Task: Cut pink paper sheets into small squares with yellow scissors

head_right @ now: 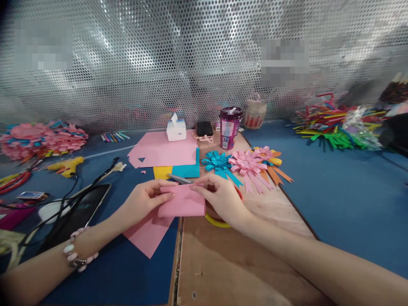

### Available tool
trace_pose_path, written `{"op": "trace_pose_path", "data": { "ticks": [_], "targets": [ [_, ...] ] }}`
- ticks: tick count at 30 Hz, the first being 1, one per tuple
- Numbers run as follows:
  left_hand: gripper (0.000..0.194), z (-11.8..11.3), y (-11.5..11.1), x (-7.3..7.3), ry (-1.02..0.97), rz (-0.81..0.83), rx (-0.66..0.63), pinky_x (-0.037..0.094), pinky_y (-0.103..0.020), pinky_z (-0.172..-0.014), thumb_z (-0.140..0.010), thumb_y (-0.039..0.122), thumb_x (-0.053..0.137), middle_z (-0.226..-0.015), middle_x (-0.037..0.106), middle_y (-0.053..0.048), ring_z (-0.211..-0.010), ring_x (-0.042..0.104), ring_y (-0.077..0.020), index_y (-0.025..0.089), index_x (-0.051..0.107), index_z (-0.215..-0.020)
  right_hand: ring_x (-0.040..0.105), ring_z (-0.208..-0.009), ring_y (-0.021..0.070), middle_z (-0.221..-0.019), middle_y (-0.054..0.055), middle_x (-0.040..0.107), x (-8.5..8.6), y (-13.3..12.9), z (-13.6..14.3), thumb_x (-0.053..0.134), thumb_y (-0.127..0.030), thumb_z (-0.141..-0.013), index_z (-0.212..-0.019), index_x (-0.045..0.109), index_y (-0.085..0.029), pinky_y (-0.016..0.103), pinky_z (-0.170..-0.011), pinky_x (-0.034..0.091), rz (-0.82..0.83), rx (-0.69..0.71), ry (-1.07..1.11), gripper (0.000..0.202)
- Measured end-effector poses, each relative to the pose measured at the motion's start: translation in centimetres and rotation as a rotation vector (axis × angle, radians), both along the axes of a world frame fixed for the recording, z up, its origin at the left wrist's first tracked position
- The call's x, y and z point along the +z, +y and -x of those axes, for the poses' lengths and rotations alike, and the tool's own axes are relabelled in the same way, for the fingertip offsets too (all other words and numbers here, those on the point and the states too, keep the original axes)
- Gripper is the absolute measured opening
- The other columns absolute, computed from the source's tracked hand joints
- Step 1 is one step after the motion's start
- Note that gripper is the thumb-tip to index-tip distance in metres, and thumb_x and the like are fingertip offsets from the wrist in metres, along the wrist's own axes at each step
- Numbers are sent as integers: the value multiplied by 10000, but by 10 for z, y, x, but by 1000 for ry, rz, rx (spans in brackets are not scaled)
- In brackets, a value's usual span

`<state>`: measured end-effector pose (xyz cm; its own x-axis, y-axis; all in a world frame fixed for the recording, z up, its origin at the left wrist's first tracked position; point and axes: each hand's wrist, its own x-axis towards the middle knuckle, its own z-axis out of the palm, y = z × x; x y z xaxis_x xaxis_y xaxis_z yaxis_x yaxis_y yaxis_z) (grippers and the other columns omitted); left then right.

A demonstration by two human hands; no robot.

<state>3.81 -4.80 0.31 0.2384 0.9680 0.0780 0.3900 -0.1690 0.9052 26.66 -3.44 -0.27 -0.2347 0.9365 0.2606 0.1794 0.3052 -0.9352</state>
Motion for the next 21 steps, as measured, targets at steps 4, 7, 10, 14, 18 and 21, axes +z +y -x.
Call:
{"op": "trace_pose_path", "data": {
  "ticks": [4, 7, 10, 14, 18, 21],
  "targets": [
    [299, 0, 0, 0, 3, 7, -1, 533, -335, -849, -797, 337, 671, -1081, 717, -37, -942, 669, -200, 240, 685, -1080, 685, -809, 207, -869, 31, 742, -2, 2, -1, 678, -448, -802, -829, 684, -232, 374, -741, 531, -24, -4, -32, 217],
    [293, 0, -1, 3, 35, -17, 7, 528, -345, -857, -794, 341, 667, -1083, 719, -43, -958, 666, -214, 234, 699, -1064, 684, -815, 200, -867, 27, 740, -3, 2, -1, 680, -436, -804, -829, 697, -229, 359, -748, 526, -45, -9, -58, 209],
    [275, 0, -2, 8, 113, -46, 14, 512, -342, -879, -792, 339, 663, -1062, 727, -37, -953, 661, -212, 231, 716, -1039, 678, -802, 187, -852, 20, 733, -3, 1, -1, 683, -427, -801, -815, 704, -219, 335, -741, 520, -62, -27, -82, 210],
    [253, 4, 0, 12, 145, -22, -36, 511, -291, -823, -787, 319, 664, -1043, 729, -22, -923, 661, -186, 235, 725, -1017, 663, -797, 172, -847, 18, 725, -1, -1, 2, 681, -401, -804, -806, 704, -203, 307, -734, 506, -62, -50, -139, 199],
    [265, 14, 7, 21, 204, 34, -90, 497, -291, -819, -755, 271, 673, -1047, 727, -28, -925, 662, -186, 222, 723, -1010, 652, -780, 168, -861, 26, 720, 0, -3, 10, 660, -361, -821, -817, 701, -192, 291, -689, 489, -39, -17, -162, 175],
    [274, 23, 11, 32, 266, 109, -144, 488, -302, -809, -735, 278, 674, -978, 732, -43, -892, 661, -190, 194, 716, -993, 631, -726, 153, -813, 12, 711, 5, -5, 19, 642, -329, -832, -803, 700, -190, 274, -641, 462, -24, 38, -238, 154]
  ]
}}
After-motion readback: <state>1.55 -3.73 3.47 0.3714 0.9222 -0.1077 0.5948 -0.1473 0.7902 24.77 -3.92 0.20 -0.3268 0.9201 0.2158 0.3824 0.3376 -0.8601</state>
